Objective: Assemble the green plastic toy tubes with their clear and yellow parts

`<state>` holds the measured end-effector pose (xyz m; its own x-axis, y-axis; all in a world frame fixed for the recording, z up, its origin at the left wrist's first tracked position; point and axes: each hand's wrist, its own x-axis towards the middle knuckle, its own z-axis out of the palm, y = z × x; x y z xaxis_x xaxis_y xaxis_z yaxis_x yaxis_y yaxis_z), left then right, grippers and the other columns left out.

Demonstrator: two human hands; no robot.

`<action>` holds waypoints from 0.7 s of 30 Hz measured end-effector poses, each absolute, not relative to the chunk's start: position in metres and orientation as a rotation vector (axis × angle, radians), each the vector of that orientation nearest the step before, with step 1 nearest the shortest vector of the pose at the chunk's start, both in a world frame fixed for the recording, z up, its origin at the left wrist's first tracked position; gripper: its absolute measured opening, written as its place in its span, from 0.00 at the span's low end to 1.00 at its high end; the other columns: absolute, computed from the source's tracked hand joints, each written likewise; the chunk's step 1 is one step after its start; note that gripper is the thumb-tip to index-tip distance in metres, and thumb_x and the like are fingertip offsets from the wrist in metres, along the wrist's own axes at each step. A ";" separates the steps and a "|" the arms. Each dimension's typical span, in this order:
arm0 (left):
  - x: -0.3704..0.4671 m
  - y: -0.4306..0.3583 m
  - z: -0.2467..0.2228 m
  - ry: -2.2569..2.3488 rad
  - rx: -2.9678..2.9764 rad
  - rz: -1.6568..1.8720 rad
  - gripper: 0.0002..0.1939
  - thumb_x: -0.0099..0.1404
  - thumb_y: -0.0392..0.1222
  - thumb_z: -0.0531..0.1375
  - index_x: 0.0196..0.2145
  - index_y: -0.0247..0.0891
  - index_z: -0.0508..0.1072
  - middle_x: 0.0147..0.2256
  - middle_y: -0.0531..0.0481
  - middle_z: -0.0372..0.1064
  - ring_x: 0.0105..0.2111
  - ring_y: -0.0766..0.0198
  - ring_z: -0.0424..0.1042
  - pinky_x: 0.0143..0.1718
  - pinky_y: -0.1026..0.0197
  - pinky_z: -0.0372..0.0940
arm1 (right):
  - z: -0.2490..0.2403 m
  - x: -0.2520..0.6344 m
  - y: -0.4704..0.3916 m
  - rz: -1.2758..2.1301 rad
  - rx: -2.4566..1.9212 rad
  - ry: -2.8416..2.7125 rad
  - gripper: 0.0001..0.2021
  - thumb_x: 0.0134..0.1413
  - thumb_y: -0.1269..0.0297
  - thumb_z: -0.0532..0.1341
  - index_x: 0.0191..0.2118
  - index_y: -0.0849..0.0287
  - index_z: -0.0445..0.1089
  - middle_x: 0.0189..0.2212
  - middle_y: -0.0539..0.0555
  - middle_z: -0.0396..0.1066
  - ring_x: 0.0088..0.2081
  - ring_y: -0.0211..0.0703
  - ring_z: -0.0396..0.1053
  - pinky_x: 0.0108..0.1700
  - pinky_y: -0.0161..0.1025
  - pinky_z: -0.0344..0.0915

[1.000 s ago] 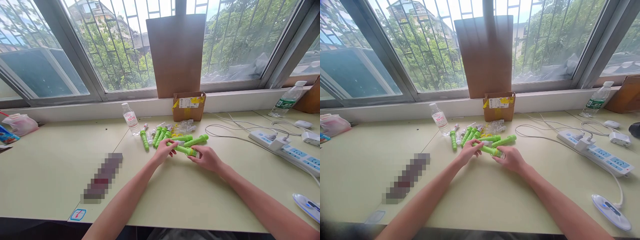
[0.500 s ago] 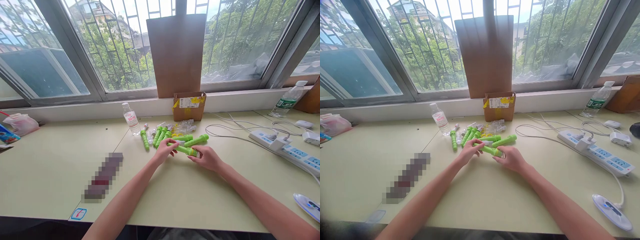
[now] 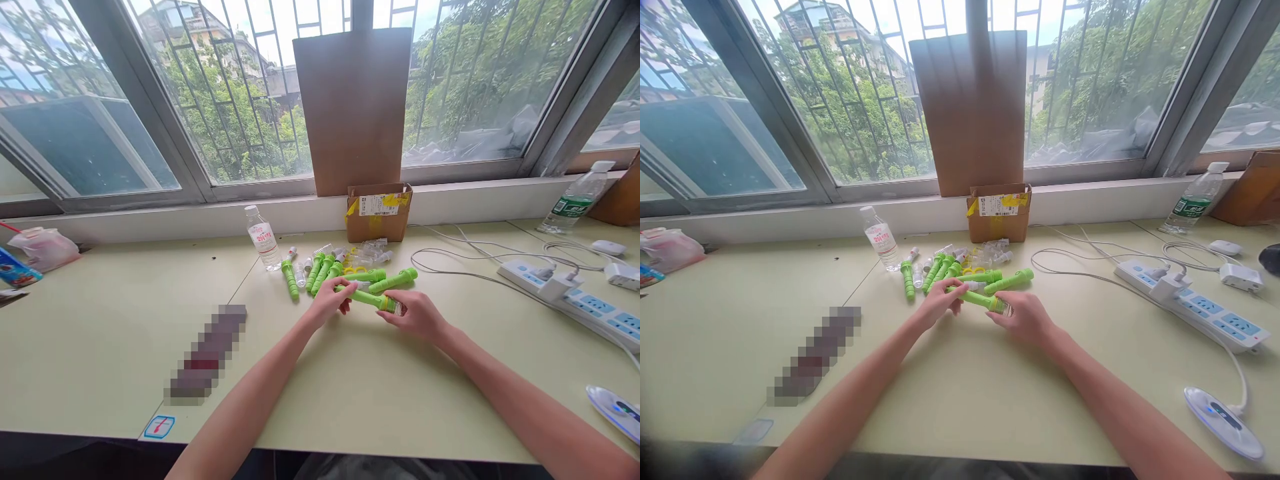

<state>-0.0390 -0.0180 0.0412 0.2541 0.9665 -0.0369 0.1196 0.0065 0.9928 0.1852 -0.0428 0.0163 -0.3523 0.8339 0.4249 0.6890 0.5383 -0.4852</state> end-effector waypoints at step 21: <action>-0.044 -0.017 0.046 1.062 1.440 0.853 0.19 0.51 0.51 0.68 0.32 0.33 0.70 0.24 0.51 0.67 0.21 0.69 0.69 0.21 0.66 0.65 | 0.010 0.188 -0.039 0.085 -1.152 -2.169 0.18 0.53 0.49 0.60 0.42 0.57 0.72 0.30 0.55 0.75 0.25 0.40 0.67 0.28 0.36 0.58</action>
<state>-0.0443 -0.0169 0.0461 0.3391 0.9393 -0.0531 0.1500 0.0017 0.9887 0.1884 -0.0391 0.0095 -0.3850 0.7561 0.5293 0.7125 0.6080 -0.3503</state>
